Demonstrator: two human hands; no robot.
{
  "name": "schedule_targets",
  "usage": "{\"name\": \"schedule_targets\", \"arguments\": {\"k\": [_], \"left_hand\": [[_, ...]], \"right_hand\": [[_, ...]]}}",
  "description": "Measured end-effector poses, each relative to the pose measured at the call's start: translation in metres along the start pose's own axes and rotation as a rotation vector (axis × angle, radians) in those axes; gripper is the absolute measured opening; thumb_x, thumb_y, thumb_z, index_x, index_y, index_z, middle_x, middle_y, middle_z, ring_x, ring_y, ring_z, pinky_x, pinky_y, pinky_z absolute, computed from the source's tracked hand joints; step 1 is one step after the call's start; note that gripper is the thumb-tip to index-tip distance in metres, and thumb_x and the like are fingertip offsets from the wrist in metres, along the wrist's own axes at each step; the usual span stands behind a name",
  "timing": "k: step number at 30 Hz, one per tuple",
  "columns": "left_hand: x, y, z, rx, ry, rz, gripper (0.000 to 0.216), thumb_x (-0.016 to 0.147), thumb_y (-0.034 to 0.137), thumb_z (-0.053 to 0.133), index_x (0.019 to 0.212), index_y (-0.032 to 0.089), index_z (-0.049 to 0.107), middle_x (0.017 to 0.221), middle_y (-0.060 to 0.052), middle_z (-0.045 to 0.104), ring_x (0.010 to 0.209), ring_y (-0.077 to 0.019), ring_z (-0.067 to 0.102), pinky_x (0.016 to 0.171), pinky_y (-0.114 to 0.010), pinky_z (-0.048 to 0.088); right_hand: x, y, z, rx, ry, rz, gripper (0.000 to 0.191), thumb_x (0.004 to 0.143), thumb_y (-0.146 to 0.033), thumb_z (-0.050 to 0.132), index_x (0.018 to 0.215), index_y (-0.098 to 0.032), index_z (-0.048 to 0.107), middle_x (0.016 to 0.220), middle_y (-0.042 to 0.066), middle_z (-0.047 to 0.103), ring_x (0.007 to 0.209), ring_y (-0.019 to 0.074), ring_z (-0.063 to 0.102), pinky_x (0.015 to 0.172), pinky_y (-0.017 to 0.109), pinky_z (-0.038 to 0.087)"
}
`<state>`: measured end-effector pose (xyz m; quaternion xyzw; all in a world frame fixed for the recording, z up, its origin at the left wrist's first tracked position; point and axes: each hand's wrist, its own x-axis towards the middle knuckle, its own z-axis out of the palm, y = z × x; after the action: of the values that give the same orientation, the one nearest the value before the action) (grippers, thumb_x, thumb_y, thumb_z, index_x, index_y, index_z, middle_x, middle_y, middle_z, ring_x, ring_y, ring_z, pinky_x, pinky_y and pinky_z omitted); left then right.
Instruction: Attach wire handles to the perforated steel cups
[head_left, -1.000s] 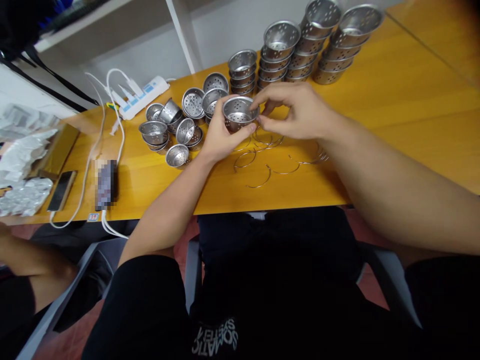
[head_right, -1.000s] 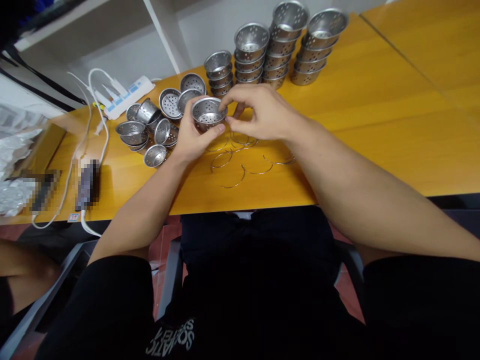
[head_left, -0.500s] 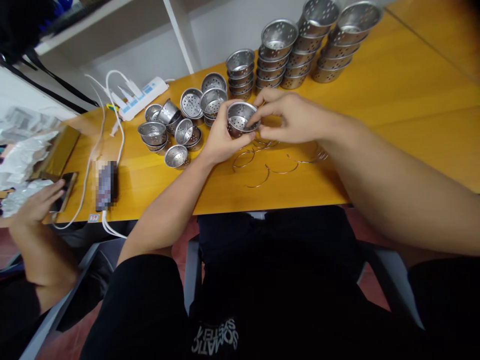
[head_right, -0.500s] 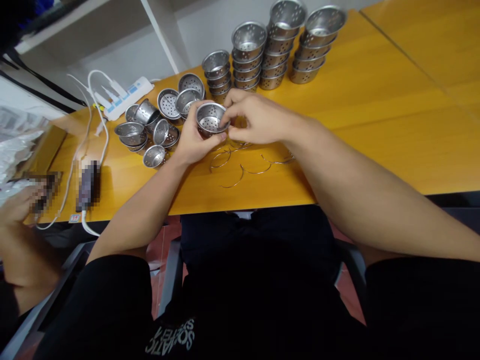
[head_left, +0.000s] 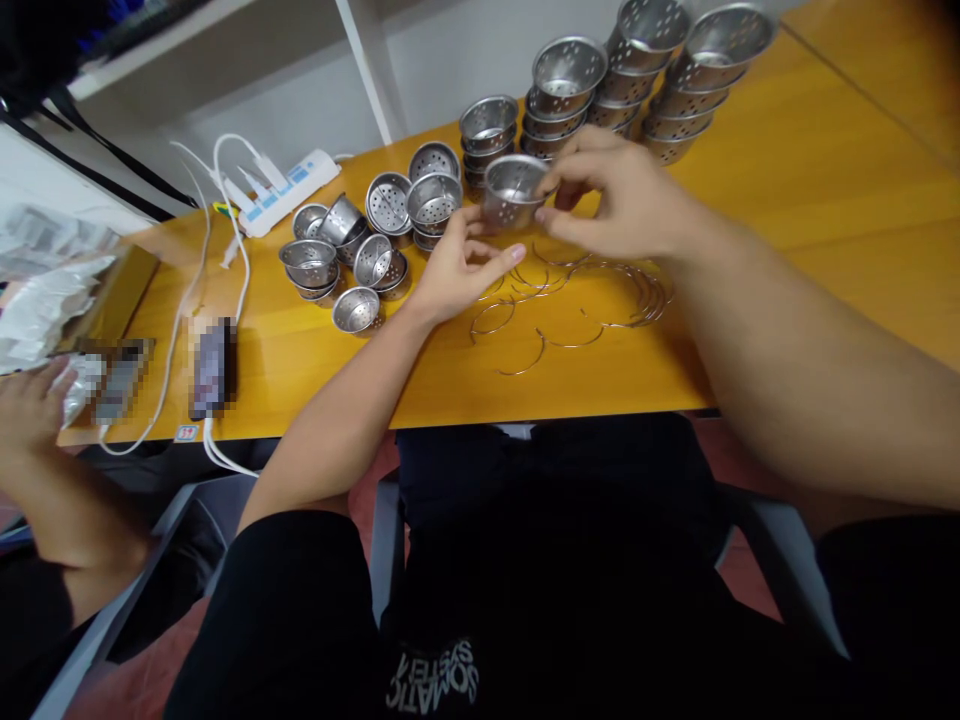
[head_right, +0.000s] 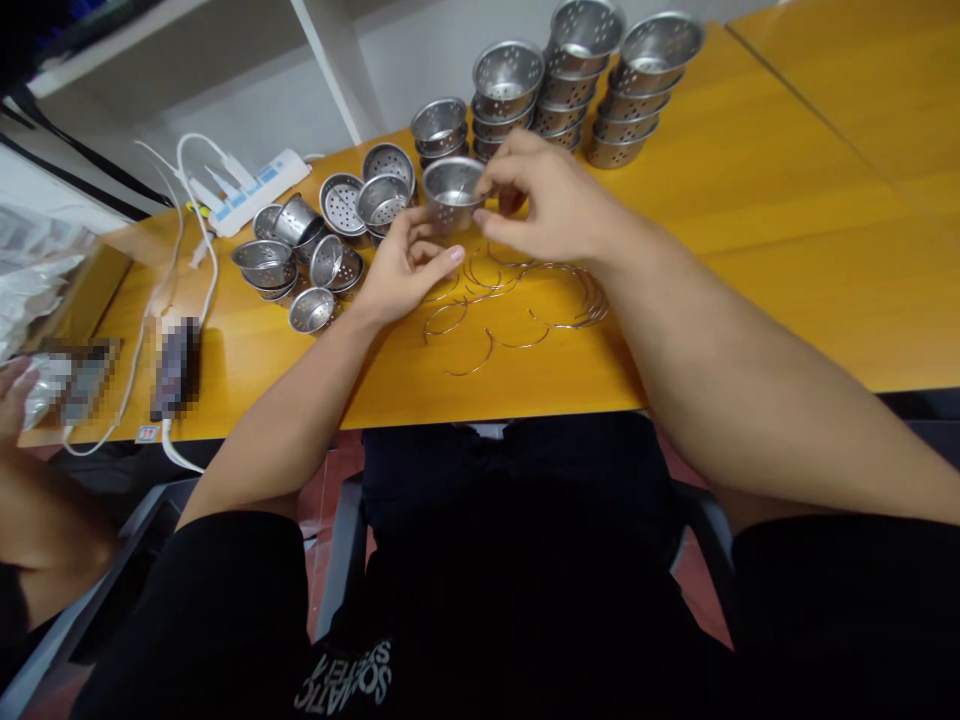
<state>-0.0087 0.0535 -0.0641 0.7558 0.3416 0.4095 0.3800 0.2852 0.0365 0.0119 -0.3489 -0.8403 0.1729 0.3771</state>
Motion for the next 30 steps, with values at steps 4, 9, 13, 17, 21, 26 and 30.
{"name": "schedule_targets", "arguments": {"k": [4,9,13,17,21,26,30], "left_hand": [[-0.009,0.026,0.0,-0.062,-0.065,-0.075,0.043,0.107,0.052,0.103,0.12,0.019,0.08,0.114,-0.01,0.087,0.093,-0.0171,0.082,0.084,-0.032,0.07],[-0.018,0.047,0.001,-0.061,-0.238,0.033,0.018,0.106,0.028,0.096,0.112,0.017,0.083,0.114,-0.009,0.088,0.099,-0.0145,0.085,0.093,-0.03,0.07],[-0.019,0.049,0.001,-0.047,-0.247,0.069,0.013,0.107,0.022,0.09,0.116,0.017,0.083,0.116,-0.008,0.088,0.102,-0.014,0.085,0.098,-0.03,0.07],[-0.017,0.045,-0.001,-0.024,-0.215,0.111,0.012,0.106,0.022,0.087,0.117,0.017,0.084,0.115,-0.008,0.088,0.101,-0.0143,0.084,0.096,-0.03,0.07],[-0.015,0.042,-0.002,0.006,-0.189,0.126,0.013,0.105,0.024,0.087,0.117,0.018,0.085,0.117,-0.008,0.089,0.101,-0.0151,0.083,0.094,-0.031,0.071],[-0.015,0.041,-0.002,-0.004,-0.18,0.107,0.014,0.106,0.025,0.086,0.118,0.018,0.086,0.115,-0.008,0.089,0.1,-0.0141,0.083,0.092,-0.03,0.07],[-0.016,0.043,-0.002,-0.002,-0.179,0.081,0.013,0.106,0.021,0.086,0.119,0.018,0.086,0.114,-0.008,0.09,0.099,-0.0138,0.082,0.09,-0.029,0.068]], "right_hand": [[0.0,0.027,0.001,-0.169,0.045,0.134,0.033,0.117,-0.053,0.094,0.13,-0.023,0.093,0.14,0.023,0.078,0.113,0.0329,0.076,0.112,0.054,0.066],[0.005,0.029,0.021,-0.257,-0.03,0.231,0.019,0.117,-0.031,0.092,0.134,-0.023,0.093,0.142,0.022,0.082,0.134,0.0398,0.076,0.128,0.059,0.063],[0.012,0.011,0.037,-0.315,-0.103,0.274,0.024,0.12,-0.031,0.084,0.141,-0.022,0.092,0.144,0.02,0.084,0.138,0.0432,0.079,0.128,0.061,0.064],[0.016,-0.003,0.044,-0.318,-0.143,0.29,0.035,0.12,-0.031,0.08,0.152,-0.02,0.088,0.151,0.021,0.085,0.144,0.0457,0.08,0.132,0.062,0.062],[0.015,-0.018,0.036,-0.326,-0.09,0.271,0.055,0.116,-0.019,0.071,0.171,-0.013,0.077,0.16,0.024,0.082,0.149,0.0435,0.078,0.135,0.058,0.06],[0.026,-0.047,0.025,-0.454,-0.087,0.319,0.064,0.122,-0.018,0.059,0.186,-0.018,0.061,0.167,0.023,0.08,0.152,0.0431,0.078,0.133,0.059,0.064],[0.056,-0.069,0.027,-0.551,-0.154,0.412,0.069,0.131,-0.026,0.06,0.197,-0.016,0.045,0.16,0.028,0.084,0.149,0.0537,0.083,0.127,0.074,0.067]]}}
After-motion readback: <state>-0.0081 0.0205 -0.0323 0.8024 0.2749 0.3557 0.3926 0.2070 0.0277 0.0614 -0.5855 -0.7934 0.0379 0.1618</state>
